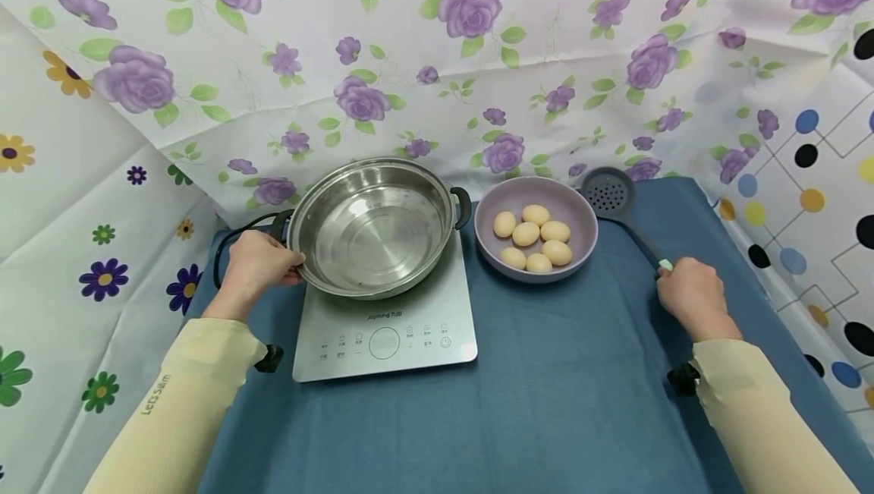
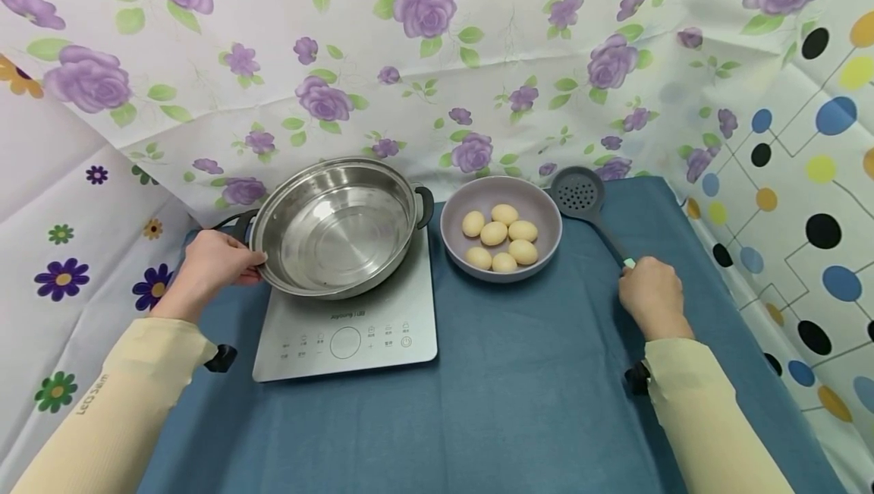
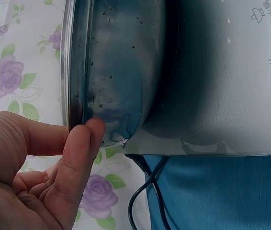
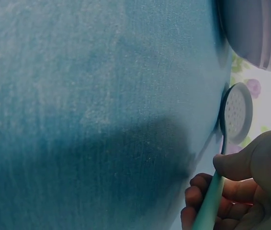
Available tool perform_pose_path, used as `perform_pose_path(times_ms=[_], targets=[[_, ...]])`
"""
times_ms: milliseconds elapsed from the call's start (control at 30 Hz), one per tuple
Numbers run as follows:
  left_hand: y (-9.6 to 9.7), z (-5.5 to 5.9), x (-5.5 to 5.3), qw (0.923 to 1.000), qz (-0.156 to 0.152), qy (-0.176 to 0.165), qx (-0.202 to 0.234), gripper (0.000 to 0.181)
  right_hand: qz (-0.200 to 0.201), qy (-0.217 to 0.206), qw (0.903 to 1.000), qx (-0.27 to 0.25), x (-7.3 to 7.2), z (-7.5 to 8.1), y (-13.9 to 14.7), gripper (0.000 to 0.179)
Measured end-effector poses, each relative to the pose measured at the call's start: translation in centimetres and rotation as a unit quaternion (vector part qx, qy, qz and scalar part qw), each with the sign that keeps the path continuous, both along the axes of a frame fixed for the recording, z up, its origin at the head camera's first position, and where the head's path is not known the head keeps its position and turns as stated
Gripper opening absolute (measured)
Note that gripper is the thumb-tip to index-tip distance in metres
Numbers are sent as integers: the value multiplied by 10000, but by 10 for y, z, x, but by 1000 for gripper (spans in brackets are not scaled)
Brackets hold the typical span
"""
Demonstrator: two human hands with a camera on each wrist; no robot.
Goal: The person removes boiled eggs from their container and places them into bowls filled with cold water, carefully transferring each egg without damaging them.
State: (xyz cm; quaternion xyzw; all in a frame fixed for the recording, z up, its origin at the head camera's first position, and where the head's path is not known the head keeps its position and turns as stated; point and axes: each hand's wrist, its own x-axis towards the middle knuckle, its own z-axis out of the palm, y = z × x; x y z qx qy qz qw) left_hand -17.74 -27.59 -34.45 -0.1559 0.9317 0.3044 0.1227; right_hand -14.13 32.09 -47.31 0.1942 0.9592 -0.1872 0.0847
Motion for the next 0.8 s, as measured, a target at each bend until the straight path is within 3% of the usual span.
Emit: perform_pose_path(times_ms=[333, 800], targets=[[0, 0, 1, 10000, -4, 32, 8, 28, 40, 97, 9999, -32, 3, 0, -1, 39], [-1, -2, 0, 10000, -8, 75, 26, 27, 127, 616, 9980, 58, 10, -9, 0, 30]])
